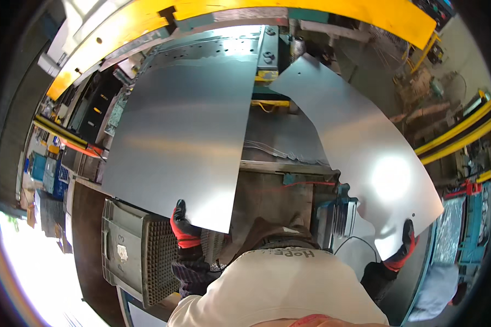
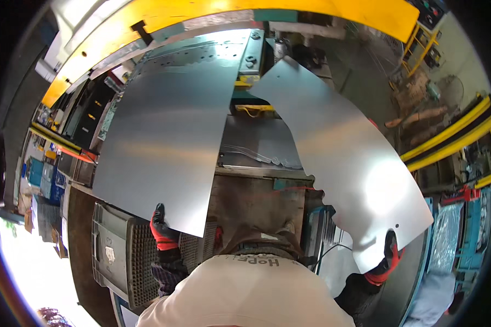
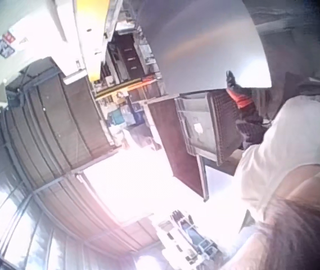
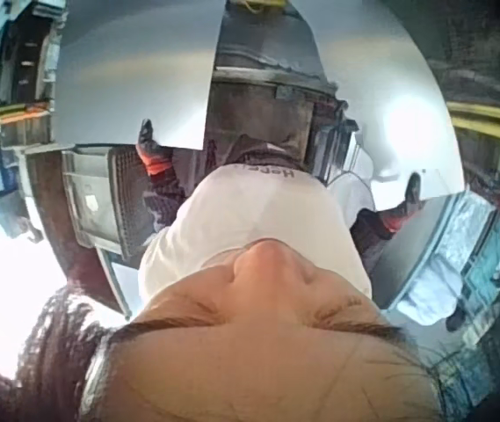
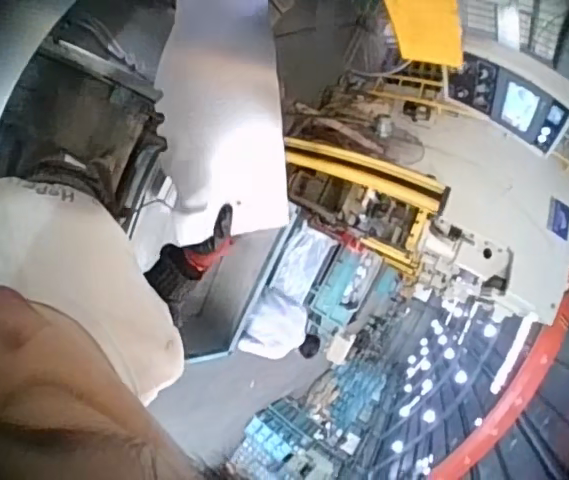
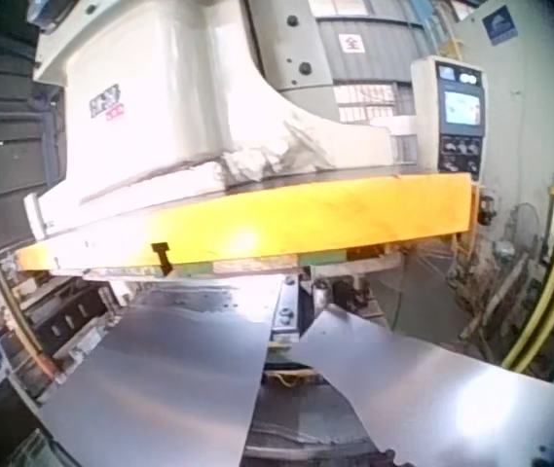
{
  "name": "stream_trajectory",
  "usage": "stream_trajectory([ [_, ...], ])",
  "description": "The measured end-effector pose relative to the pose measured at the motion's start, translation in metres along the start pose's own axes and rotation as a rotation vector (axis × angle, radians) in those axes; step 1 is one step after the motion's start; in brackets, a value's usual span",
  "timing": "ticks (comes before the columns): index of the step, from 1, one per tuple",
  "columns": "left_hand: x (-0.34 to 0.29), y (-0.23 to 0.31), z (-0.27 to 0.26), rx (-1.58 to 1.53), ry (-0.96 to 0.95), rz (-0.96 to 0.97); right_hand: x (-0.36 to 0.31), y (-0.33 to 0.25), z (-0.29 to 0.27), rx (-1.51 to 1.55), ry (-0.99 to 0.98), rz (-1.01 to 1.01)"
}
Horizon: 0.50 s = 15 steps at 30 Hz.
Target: Stamping and bending metal sheets using a large industrial press and handling scrap metal.
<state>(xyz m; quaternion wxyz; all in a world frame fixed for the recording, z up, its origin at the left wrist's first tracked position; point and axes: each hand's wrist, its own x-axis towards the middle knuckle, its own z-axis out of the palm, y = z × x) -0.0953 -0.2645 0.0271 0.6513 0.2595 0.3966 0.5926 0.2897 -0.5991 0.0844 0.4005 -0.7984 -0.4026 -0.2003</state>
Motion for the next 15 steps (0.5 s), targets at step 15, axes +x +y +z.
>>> stream_trajectory([
  [15, -0.004, 0.005, 0.009, 0.026, -0.001, -0.070, 0.023, 0.015, 0.080, 1.249, -0.234, 0.888],
])
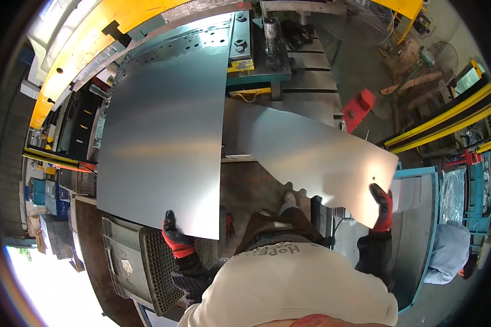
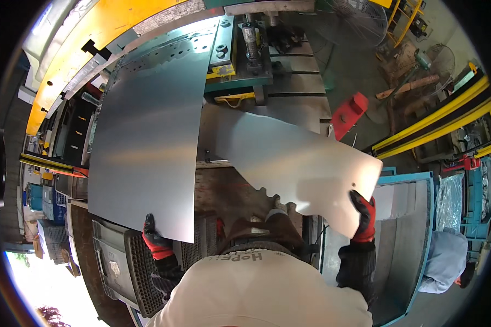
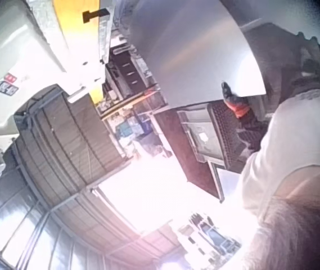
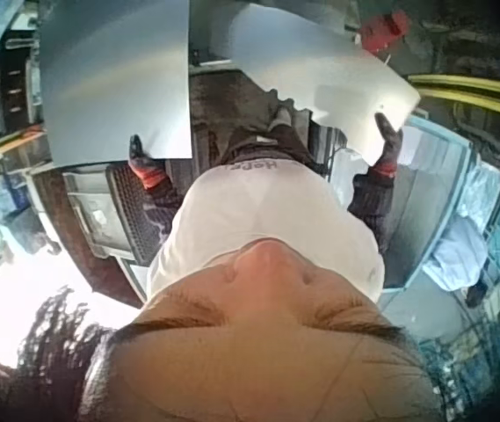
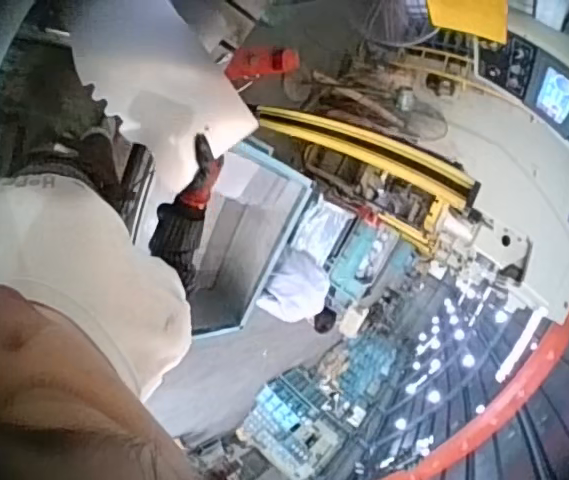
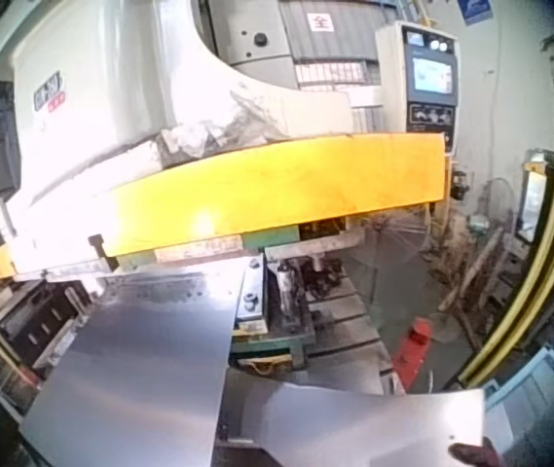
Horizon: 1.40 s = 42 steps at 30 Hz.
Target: Stamping and bending metal sheets using a large industrial press and handling scrap metal.
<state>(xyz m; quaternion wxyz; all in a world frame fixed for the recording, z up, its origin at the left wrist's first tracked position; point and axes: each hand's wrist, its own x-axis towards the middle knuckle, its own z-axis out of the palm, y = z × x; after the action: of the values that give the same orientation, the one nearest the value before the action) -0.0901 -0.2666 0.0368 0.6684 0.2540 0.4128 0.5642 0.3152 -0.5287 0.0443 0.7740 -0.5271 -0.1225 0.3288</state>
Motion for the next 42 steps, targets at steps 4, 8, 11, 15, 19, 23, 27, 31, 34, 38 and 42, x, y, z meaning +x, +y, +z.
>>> stream_trajectory([
  [4, -0.003, -0.001, 0.010, 0.067, 0.096, 0.053, 0.069, 0.035, -0.014, -0.153, -0.250, -0.008],
  [8, 0.005, -0.005, 0.007, 0.125, 0.124, 0.071, 0.174, 0.101, -0.042, -0.723, -0.476, -0.344],
  [11, 0.000, -0.004, 0.013, 0.139, 0.141, 0.080, 0.214, 0.110, -0.024, -0.433, -0.511, -0.078],
  [15, 0.000, -0.005, 0.002, 0.148, 0.181, 0.075, 0.247, 0.106, 0.000, -0.170, -0.362, 0.459],
  [19, 0.001, -0.009, 0.002, 0.128, 0.216, 0.115, 0.276, 0.126, -0.006, -0.386, -0.180, 0.297],
  [23, 0.005, -0.013, 0.003, 0.192, 0.235, 0.146, 0.290, 0.136, -0.018, -1.252, 0.181, -0.373],
  [27, -0.002, -0.006, -0.001, 0.128, 0.235, 0.081, 0.268, 0.099, 0.024, -0.984, 0.237, -0.067],
  [31, 0.001, -0.012, 0.003, 0.123, 0.194, 0.097, 0.217, 0.114, 0.069, -0.309, -0.237, 0.160],
  [34, 0.006, -0.018, 0.011, -0.016, 0.037, -0.053, 0.158, 0.162, 0.114, -0.319, -0.472, 0.461],
  [38, 0.009, -0.037, -0.035, -0.033, 0.064, -0.047, 0.060, 0.152, 0.241, 0.217, -0.767, 0.783],
  [42, 0.012, -0.048, -0.050, 0.209, 0.025, 0.175, 0.047, 0.184, 0.279, 0.187, -0.721, 0.734],
])
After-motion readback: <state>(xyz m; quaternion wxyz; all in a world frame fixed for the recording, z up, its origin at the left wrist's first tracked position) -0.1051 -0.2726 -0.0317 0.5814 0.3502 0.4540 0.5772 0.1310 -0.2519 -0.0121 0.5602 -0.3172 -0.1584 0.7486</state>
